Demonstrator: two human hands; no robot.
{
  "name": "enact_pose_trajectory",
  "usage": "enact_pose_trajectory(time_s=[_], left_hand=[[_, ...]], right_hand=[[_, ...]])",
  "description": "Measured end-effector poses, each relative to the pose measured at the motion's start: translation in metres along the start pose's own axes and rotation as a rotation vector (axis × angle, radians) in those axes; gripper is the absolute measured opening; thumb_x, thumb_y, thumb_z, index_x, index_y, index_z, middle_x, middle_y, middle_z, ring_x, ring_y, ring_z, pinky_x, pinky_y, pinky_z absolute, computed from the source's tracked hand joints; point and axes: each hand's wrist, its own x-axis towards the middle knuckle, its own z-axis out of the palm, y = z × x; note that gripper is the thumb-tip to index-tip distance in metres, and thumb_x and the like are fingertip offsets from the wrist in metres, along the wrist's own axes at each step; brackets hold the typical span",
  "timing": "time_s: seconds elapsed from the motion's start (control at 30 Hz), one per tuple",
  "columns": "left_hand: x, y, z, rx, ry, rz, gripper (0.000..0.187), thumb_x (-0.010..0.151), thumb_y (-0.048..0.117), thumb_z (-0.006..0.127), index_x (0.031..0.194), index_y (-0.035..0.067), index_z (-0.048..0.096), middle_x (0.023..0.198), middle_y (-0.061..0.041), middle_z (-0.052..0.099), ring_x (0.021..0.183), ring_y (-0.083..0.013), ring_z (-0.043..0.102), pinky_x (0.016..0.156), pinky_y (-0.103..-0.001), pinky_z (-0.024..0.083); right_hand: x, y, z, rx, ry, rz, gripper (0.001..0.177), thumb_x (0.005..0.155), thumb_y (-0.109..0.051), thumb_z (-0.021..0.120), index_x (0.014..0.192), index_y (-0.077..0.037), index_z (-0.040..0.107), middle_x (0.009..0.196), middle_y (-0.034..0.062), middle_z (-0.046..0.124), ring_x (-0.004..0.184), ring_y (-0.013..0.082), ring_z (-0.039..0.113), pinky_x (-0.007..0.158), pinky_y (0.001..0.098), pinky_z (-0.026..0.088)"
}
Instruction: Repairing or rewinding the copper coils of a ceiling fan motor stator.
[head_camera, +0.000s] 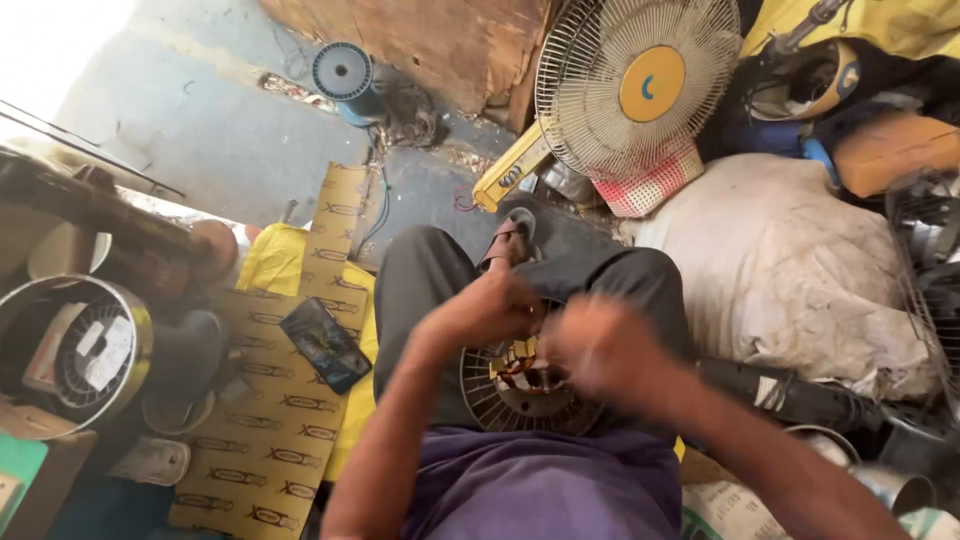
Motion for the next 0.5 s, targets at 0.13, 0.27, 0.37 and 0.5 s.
enact_pose_trajectory(time_s=[0.13, 0.27, 0.37, 0.5], left_hand=[[-0.042, 0.04, 0.003, -0.457, -0.152, -0.158, 0.022, 0.086, 0.012, 0.072, 0.106, 0.013, 0.08, 0.112, -0.008, 0.074, 0.113, -0.0282, 0.072, 0.104, -0.042, 0.056], [-0.059, 0.103, -0.02, 0.048, 0.254, 0.201, 0.025, 0.074, 0.014, 0.072, 0.098, 0.012, 0.077, 0.12, -0.013, 0.068, 0.119, -0.0383, 0.062, 0.103, -0.053, 0.047], [-0.044, 0.1, -0.016, -0.009, 0.31, 0.251, 0.019, 0.074, 0.017, 0.073, 0.092, 0.01, 0.074, 0.114, -0.012, 0.07, 0.111, -0.0371, 0.065, 0.1, -0.053, 0.047], [-0.008, 0.062, 0.009, -0.261, 0.261, -0.106, 0.018, 0.088, 0.023, 0.08, 0.092, 0.007, 0.074, 0.089, -0.01, 0.067, 0.088, -0.0315, 0.067, 0.087, -0.047, 0.051]], right_hand=[[-0.044, -0.011, -0.008, 0.031, -0.428, 0.092, 0.007, 0.083, -0.014, 0.071, 0.076, -0.013, 0.071, 0.074, 0.009, 0.069, 0.069, 0.0268, 0.069, 0.064, 0.0443, 0.054], [-0.03, 0.037, -0.012, 0.252, -0.031, 0.331, 0.011, 0.083, -0.023, 0.076, 0.087, -0.013, 0.079, 0.081, 0.0066, 0.076, 0.072, 0.0243, 0.074, 0.067, 0.037, 0.057], [-0.022, 0.076, 0.028, 0.167, 0.016, 0.494, 0.015, 0.082, -0.026, 0.078, 0.089, -0.014, 0.081, 0.085, 0.0055, 0.078, 0.075, 0.0228, 0.075, 0.07, 0.0355, 0.057], [0.018, 0.029, -0.006, 0.285, 0.227, 0.569, 0.012, 0.086, -0.027, 0.077, 0.09, -0.015, 0.079, 0.091, 0.0029, 0.078, 0.081, 0.0216, 0.076, 0.07, 0.0344, 0.057]])
